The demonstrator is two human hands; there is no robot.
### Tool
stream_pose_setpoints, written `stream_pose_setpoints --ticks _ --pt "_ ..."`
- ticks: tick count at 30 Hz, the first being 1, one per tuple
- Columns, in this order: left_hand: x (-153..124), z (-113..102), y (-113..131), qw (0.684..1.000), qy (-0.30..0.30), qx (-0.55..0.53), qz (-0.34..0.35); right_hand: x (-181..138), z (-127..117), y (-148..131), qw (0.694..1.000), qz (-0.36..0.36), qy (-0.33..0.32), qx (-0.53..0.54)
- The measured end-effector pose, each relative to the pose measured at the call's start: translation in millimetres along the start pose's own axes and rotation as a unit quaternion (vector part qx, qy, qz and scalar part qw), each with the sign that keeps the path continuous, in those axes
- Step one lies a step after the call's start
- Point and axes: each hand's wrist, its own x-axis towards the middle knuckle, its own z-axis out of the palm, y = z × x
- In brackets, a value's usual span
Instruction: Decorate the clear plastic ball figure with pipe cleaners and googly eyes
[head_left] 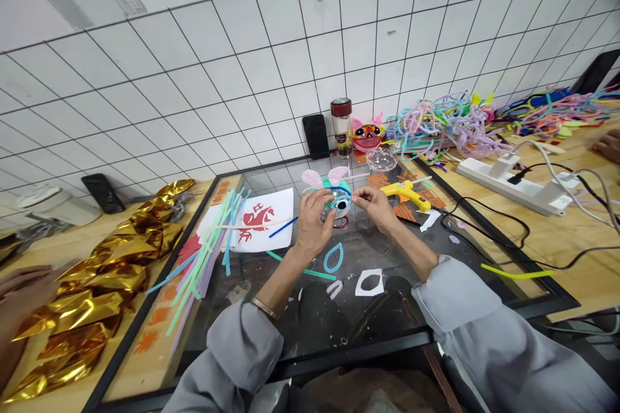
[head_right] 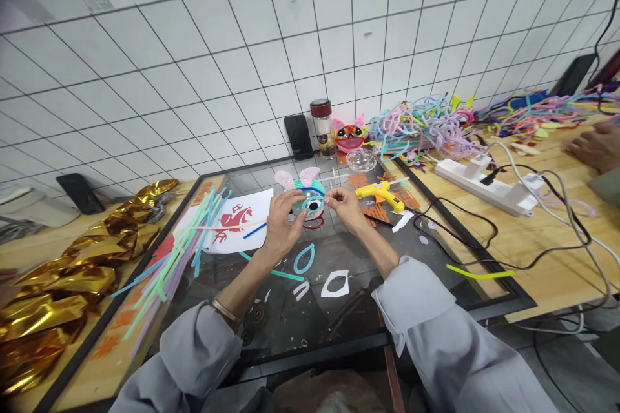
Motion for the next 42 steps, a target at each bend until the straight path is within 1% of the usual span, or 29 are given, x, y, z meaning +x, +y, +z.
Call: stream_pose_setpoints --ticks 5,14,23,34,37,42 --pt "0 0 0 1.0 0.006 -0.004 0.003 1 1 3 1.0 -0.012 0.007 0.015" --pt "0 -1 1 1.0 0.006 -0.007 0.006 2 1 5 0.999 0.0 -0.004 0.055" --pt "0 0 0 1.0 0.007 -0.007 0.0 1 7 5 0.996 0.017 0.01 0.084" --pt "0 0 0 1.0 0.004 0.0 -0.001 1 9 4 0.994 0.046 0.034 0.092" --pt "-1 0 -1 1.0 0.006 -0.003 -0.006 1 10 4 0.994 0.049 0.033 0.091" --pt "-1 -1 -2 1.0 -0.005 0.0 -0.025 1 11 4 0.995 0.045 0.028 0.079"
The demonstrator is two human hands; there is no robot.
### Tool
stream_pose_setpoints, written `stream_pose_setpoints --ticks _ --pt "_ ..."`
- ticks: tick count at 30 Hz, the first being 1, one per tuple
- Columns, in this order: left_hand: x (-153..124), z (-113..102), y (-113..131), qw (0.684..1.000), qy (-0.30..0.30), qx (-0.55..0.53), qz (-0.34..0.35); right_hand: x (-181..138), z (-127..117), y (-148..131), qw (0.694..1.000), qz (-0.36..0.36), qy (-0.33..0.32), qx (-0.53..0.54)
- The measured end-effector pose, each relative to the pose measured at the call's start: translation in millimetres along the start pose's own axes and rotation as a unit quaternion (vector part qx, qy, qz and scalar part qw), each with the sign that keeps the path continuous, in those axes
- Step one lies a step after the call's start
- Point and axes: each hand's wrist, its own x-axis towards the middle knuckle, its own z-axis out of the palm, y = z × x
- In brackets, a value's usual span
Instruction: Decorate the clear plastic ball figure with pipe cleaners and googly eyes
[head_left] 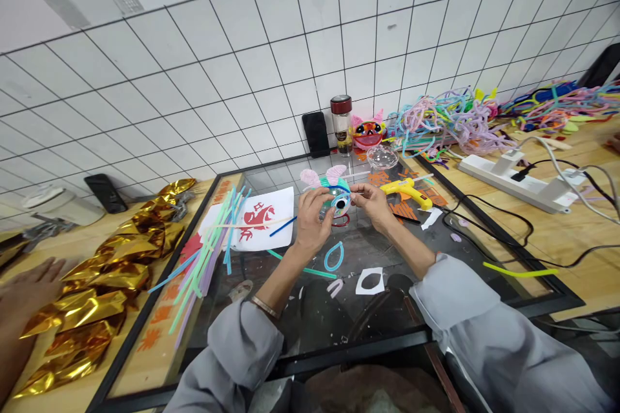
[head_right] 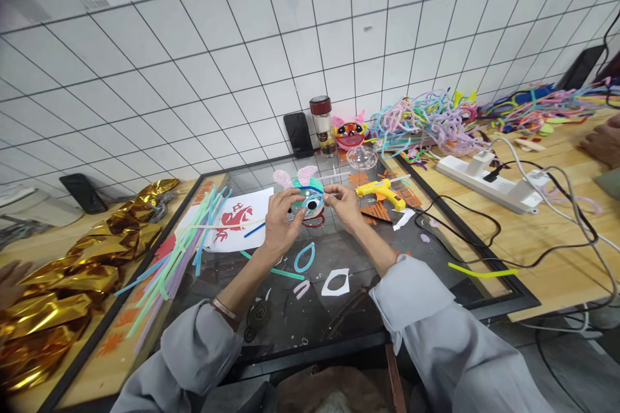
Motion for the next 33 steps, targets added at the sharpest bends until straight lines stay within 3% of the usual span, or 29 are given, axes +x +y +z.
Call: stream_pose_setpoints --ticks 10,33 --pt "0.5 -5.7 -1.0 0.999 -0.011 -0.022 -0.03 -2.7 2.6 -1.3 1.0 -0.012 -0.005 -0.02" --pt "-5.4 -5.8 -3.7 1.0 -0.005 -0.014 -0.002 -6.1 6.1 -3.2 0.998 -0.044 -0.001 -0.04"
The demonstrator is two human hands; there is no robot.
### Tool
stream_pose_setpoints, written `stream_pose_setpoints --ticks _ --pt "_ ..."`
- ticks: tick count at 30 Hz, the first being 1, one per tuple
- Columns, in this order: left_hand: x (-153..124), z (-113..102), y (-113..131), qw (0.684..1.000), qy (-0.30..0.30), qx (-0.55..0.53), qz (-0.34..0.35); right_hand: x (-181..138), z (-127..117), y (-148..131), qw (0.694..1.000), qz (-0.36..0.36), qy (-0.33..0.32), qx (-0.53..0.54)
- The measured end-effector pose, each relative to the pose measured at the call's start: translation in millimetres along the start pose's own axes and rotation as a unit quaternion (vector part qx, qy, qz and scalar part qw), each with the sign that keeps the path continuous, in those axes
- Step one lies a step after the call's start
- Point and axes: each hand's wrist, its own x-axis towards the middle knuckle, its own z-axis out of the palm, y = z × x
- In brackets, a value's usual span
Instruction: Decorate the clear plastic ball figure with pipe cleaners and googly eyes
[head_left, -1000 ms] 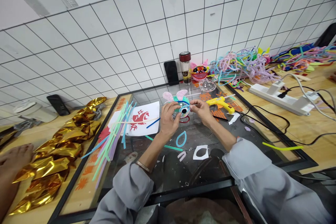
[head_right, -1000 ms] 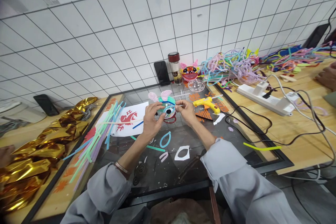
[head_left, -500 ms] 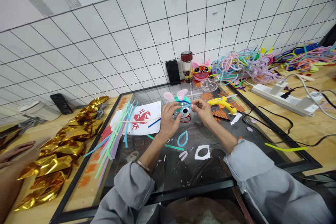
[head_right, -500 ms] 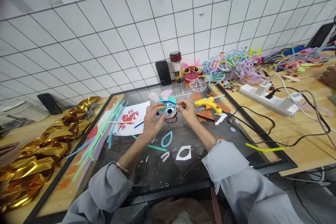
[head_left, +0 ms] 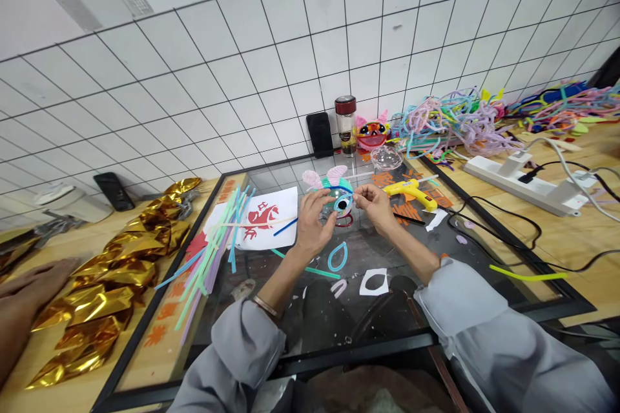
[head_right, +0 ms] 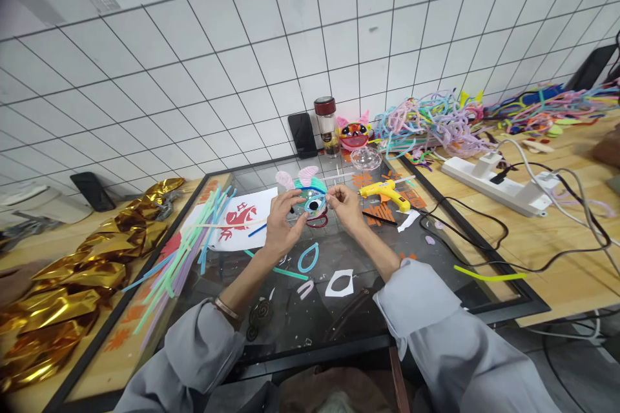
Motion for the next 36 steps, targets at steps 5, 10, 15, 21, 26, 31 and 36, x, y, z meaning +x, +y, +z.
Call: stream_pose_setpoints --ticks 5,10,15,21,26,31,36 --pt "0 1 0 1.0 0.006 -0.001 0.006 0 0 -2 1.0 0.007 -0.002 0.005" --pt "0 0 0 1.0 -0.001 0.007 0.003 -1 -2 -4 1.0 0.017 -0.014 0.01" --pt "-1 0 1 1.0 -0.002 0.02 0.01 -2 -8 -10 0.998 0.036 -0.05 0.017" --pt "-2 1 1 1.0 0.005 0.014 0.014 -3 -16 -22 0.993 0.057 -0.098 0.03" --pt "-2 0 3 1.0 0.001 0.012 0.015 -5 -18 -28 0.989 0.073 -0.119 0.046" --pt "-2 0 3 1.0 -0.012 0.015 0.009 -7 -18 -32 0.987 0.085 -0.12 0.066" --pt "-3 0 4 1.0 0.0 0.007 0.015 -8 -20 -41 0.985 0.09 -0.111 0.093"
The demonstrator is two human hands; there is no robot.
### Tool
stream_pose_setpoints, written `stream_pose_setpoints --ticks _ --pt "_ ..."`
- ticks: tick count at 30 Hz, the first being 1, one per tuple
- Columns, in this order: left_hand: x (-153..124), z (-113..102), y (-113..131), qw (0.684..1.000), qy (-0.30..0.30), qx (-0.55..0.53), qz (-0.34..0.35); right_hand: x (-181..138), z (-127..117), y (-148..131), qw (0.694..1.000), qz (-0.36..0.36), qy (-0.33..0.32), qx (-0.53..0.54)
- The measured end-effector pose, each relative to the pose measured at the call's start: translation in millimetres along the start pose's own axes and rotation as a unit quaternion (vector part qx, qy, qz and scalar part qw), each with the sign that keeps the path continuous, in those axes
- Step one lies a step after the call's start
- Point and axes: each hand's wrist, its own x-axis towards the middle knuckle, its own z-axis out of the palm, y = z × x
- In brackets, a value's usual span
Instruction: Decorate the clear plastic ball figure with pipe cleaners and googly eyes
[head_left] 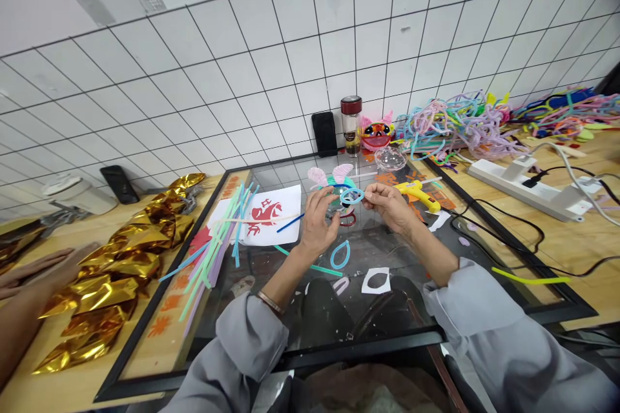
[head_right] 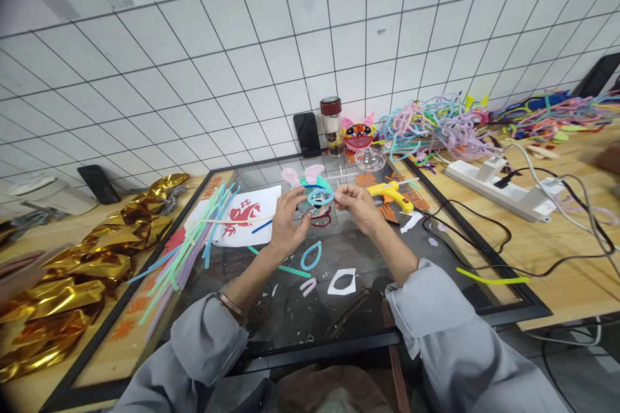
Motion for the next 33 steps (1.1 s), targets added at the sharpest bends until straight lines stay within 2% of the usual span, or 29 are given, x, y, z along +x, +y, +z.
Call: stream_pose_setpoints --ticks 5,9,14,20,24,27,33 --pt "-1 0 2 1.0 0.011 -0.003 0.003 -7 5 -10 0.999 -0.004 0.008 0.041" --pt "-1 -2 5 0.999 0.049 -0.006 -0.008 -13 11 -14 0.999 -0.012 0.008 0.043" --pt "-3 -9 12 0.996 0.073 -0.053 -0.027 -17 16 -15 0.999 -0.037 -0.013 0.0" --pt "-4 -21 35 0.986 0.083 -0.136 -0.055 -19 16 -16 0.99 -0.069 -0.057 -0.106" --pt "-4 -22 46 0.986 0.034 -0.128 -0.105 -25 17 -17 0.972 -0.08 -0.112 -0.192" --pt "-5 -21 48 0.983 -0.005 -0.135 -0.12 -29 19 -17 0.962 -0.091 -0.13 -0.22" --pt "-11 -22 46 0.966 -0.024 -0.189 -0.173 -33 21 -12 0.961 -0.074 -0.143 -0.224"
